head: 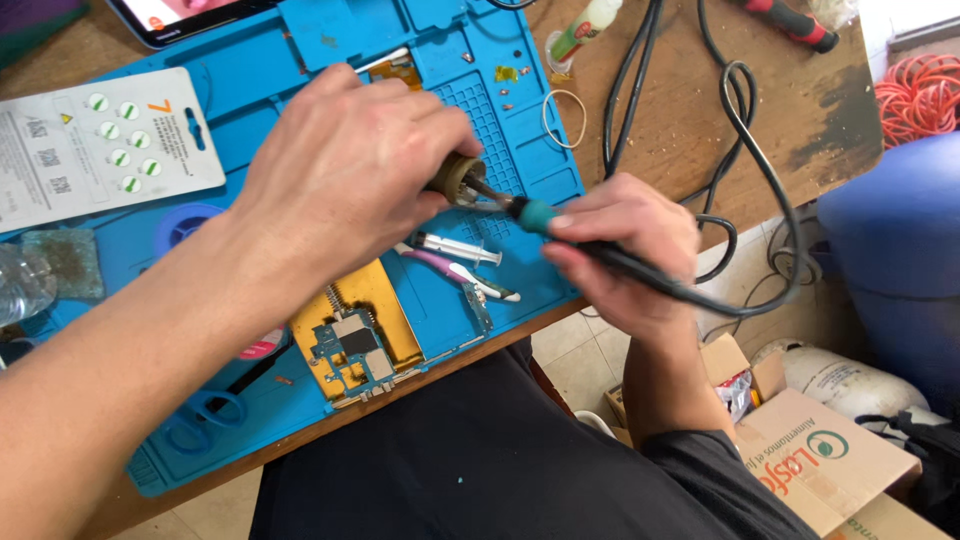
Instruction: The person solders a small electronic component onto a circuit board using a soldering iron and solder wire. They then clean the soldering iron tip in a small container and use a cotton swab to clean the circuit board.
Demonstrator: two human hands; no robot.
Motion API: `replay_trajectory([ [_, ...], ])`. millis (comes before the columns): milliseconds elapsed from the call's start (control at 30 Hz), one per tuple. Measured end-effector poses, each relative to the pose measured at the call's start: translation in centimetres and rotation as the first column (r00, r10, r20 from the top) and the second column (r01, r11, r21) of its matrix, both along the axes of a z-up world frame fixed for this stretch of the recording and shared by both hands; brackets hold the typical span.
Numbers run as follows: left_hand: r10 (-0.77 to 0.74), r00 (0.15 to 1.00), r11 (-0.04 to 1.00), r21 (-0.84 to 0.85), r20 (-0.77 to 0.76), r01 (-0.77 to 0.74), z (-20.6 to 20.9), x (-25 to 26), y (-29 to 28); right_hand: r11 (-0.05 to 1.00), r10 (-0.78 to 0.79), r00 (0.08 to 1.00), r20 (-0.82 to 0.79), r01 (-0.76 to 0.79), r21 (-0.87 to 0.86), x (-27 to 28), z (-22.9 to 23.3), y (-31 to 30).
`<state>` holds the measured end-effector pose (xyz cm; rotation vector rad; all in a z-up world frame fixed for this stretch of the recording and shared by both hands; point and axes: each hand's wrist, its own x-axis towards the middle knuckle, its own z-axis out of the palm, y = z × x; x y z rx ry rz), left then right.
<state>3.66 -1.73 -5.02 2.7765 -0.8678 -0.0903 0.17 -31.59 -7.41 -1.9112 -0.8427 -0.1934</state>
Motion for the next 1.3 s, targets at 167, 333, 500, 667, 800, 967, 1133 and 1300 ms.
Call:
replay_trajectory([
  [167, -0.022, 0.999, 1.000, -0.019, -0.025, 0.021, -0.2, 0.0, 0.7, 0.999, -0.004, 1.000, 0.000, 0.004, -0.046, -0.2, 0.7, 0.6],
  [333, -0.004, 1.000, 0.999, -0.050, -0.003, 0.004, -0.4, -0.3, 1.0, 0.982, -0.179, 0.975, -0.131, 0.186, 0.039, -0.7, -1.6, 1.1],
  [500, -0.060, 0.991, 0.998, -0.014, 0.119, 0.062, -0.4, -0.5, 0.9, 0.975, 0.131, 0.991, 0.017, -0.125, -0.182, -0.5, 4.3, 2.1],
  [667, -0.092, 0.979, 0.996, 0.029, 0.181, 0.088, 0.1, -0.6, 0.4, 0.984, -0.049, 0.992, 0.115, 0.068, -0.165, -1.1, -0.3, 1.5],
  [800, -0.070, 0.984, 0.997, 0.023, 0.166, 0.067, -0.2, -0.5, 0.7, 0.974, -0.226, 0.973, -0.054, 0.225, -0.033, -1.2, -1.3, 2.0],
  [967, -0.121, 0.977, 0.991, 0.074, 0.174, 0.109, 0.1, -0.2, 0.9, 0.995, 0.008, 0.995, -0.097, -0.017, -0.099, 0.2, 2.8, 1.3],
  [1133, -0.075, 0.983, 0.996, 0.065, 0.166, 0.065, 0.1, -0.5, 0.8, 0.962, -0.271, 0.962, -0.043, 0.268, -0.055, -0.1, -2.0, 0.7],
  [1300, -0.059, 0.988, 0.998, 0.015, 0.141, 0.057, -0.2, -0.7, 1.2, 0.955, -0.182, 0.974, -0.135, 0.208, 0.210, -0.9, -1.4, -0.3],
])
